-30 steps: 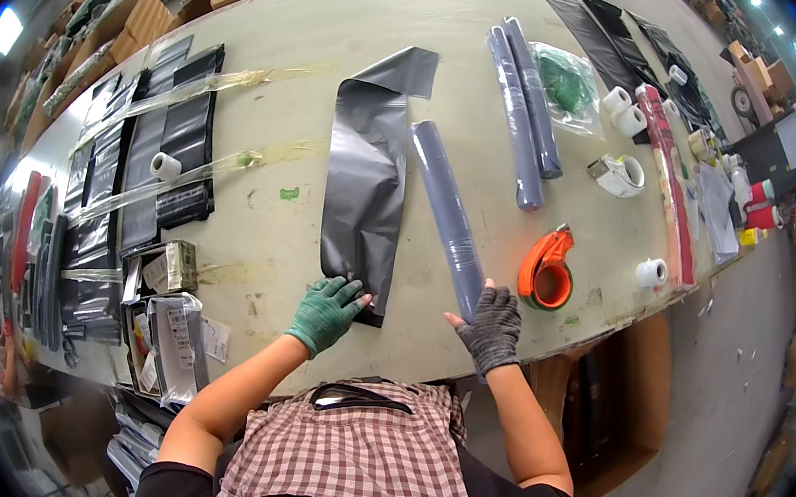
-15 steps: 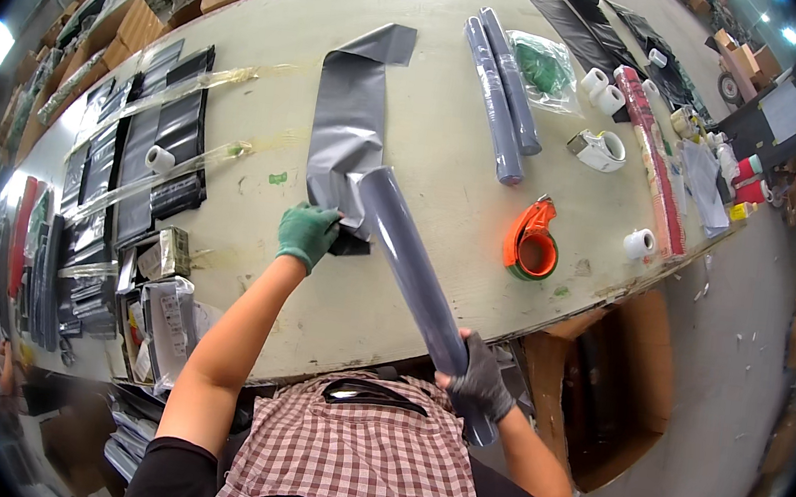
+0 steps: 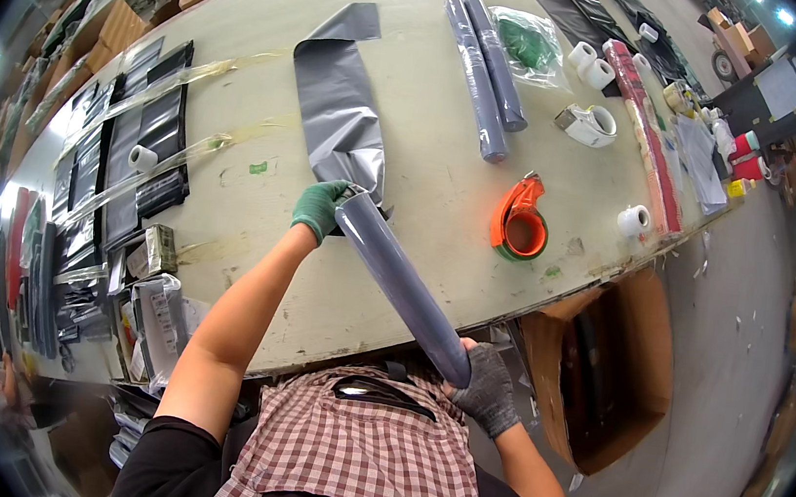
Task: The person places long cylindrical items into grey and black plastic mailing sleeves, applies shipping labels to the sleeves, and secures them with orange tape before placing the packaged items into a large cardboard box.
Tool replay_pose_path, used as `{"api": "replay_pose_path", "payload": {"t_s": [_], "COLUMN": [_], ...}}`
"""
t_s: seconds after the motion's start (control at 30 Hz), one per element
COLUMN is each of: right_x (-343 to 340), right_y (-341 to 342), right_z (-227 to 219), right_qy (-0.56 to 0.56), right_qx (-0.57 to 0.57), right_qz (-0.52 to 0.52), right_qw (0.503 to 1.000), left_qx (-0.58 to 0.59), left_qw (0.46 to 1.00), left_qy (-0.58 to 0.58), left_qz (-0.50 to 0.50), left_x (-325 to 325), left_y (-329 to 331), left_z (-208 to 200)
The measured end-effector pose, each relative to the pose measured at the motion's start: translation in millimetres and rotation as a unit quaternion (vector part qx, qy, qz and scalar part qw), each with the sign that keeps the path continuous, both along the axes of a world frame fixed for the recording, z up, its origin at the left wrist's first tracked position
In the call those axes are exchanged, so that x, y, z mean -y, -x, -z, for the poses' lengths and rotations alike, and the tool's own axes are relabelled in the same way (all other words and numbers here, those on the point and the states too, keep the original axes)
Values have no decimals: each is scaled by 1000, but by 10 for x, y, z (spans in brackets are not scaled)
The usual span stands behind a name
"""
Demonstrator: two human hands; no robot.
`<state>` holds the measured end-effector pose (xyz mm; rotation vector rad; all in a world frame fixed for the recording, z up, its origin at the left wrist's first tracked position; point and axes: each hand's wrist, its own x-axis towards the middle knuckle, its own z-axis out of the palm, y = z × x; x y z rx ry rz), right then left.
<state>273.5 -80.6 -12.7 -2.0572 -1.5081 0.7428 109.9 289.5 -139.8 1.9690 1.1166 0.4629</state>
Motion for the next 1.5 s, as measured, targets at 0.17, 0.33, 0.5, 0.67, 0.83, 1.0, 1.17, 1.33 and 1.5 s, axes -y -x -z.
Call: {"api": "replay_pose_path", "payload": {"t_s": [0.17, 0.33, 0.5, 0.67, 0.83, 1.0, 1.17, 1.33, 1.5], "right_x": [-97, -182, 60, -204, -1211, -2028, -2244, -2911, -3891], "right_y": [-30, -58, -283, -538, -1525, -2968, -3667, -3235, -2344], "right_z": [-14, -102, -163, -741, -816, -275, 438, 558, 715], "right_qy": [39, 82, 138, 95, -38, 16, 92, -141, -27], "right_qx": [-10, -92, -431, -495, -277, -16, 249, 418, 390], "right_qz": [25, 12, 1, 127, 155, 200, 122, 88, 69], "right_qw": [999, 992, 892, 854, 947, 980, 956, 893, 918], "left_qx": [-132, -76, -182, -183, -162, -58, -15, -155, -123], "left_qw": [980, 967, 946, 934, 941, 970, 977, 956, 925], "left_qy": [-147, -242, -269, -304, -241, -177, -108, -224, -337], "left_qz": [15, 7, -21, -49, -173, -153, -186, -108, -126], "left_x": [253, 322, 274, 425, 409, 336, 511, 643, 538], "left_y": [-260, -183, 21, 312, 534, 593, 557, 504, 370], "left_z": [-720, -656, -509, -409, -282, -184, -253, -119, -269]}}
